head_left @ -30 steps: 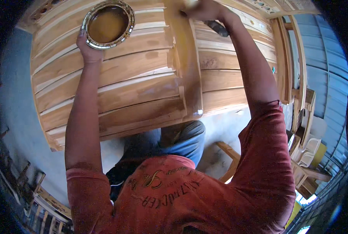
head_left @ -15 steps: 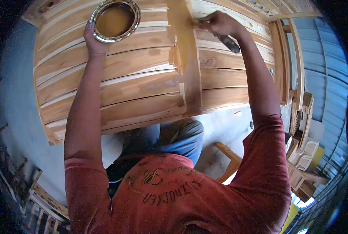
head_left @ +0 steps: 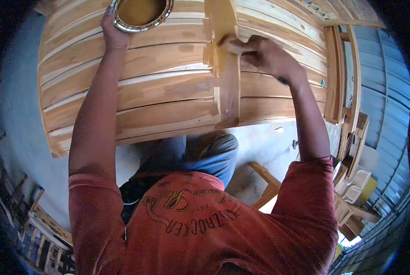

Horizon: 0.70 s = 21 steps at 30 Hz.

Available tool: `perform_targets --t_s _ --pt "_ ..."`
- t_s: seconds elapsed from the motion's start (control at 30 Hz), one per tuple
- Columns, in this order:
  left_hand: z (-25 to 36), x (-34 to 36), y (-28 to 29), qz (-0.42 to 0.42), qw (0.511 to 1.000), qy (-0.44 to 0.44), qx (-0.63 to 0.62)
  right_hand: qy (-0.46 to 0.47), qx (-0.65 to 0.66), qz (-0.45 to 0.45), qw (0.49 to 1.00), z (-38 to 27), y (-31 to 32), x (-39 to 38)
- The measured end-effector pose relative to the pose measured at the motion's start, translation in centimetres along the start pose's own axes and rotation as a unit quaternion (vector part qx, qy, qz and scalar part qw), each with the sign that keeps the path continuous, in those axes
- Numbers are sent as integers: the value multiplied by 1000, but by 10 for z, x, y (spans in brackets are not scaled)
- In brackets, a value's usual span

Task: Apply wood stain to a wooden headboard using a paintbrush.

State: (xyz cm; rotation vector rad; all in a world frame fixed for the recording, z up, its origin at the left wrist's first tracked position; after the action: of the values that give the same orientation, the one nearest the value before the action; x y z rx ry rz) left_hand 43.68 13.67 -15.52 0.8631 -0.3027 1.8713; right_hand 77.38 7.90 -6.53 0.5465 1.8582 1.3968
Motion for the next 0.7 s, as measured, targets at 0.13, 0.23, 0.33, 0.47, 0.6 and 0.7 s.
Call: perform_targets --t_s 0.13,0.23,0.33,0.47,0.6,0.7 --pt "5 0 5 -24 993 -60 95 74 10 86 993 -15 -3 -5" --pt "10 1 9 -33 985 -97 139 101 5 120 988 -22 -6 1" --pt "31 3 4 -21 984 -116 130 92 -51 77 991 -17 -18 6" --pt "12 -1 1 11 1000 -13 -9 92 -71 49 992 -15 -13 2" --pt "-9 1 -1 37 993 46 -98 105 -75 69 989 -20 -15 -2" --pt "5 5 -3 23 993 -100 52 138 -69 157 975 -37 -25 -15"
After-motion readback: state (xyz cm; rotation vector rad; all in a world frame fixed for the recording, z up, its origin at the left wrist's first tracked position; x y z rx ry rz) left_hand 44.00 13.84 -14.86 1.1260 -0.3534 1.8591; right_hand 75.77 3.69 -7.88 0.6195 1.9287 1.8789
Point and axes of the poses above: each hand's wrist, its own x-axis towards the middle knuckle, its own y-axis out of the back of the hand, z = x × y, the point moved 5 cm from there along x, towards the middle knuckle, and after that the axes turned 10 degrees about -x, right-handed, at the moved point
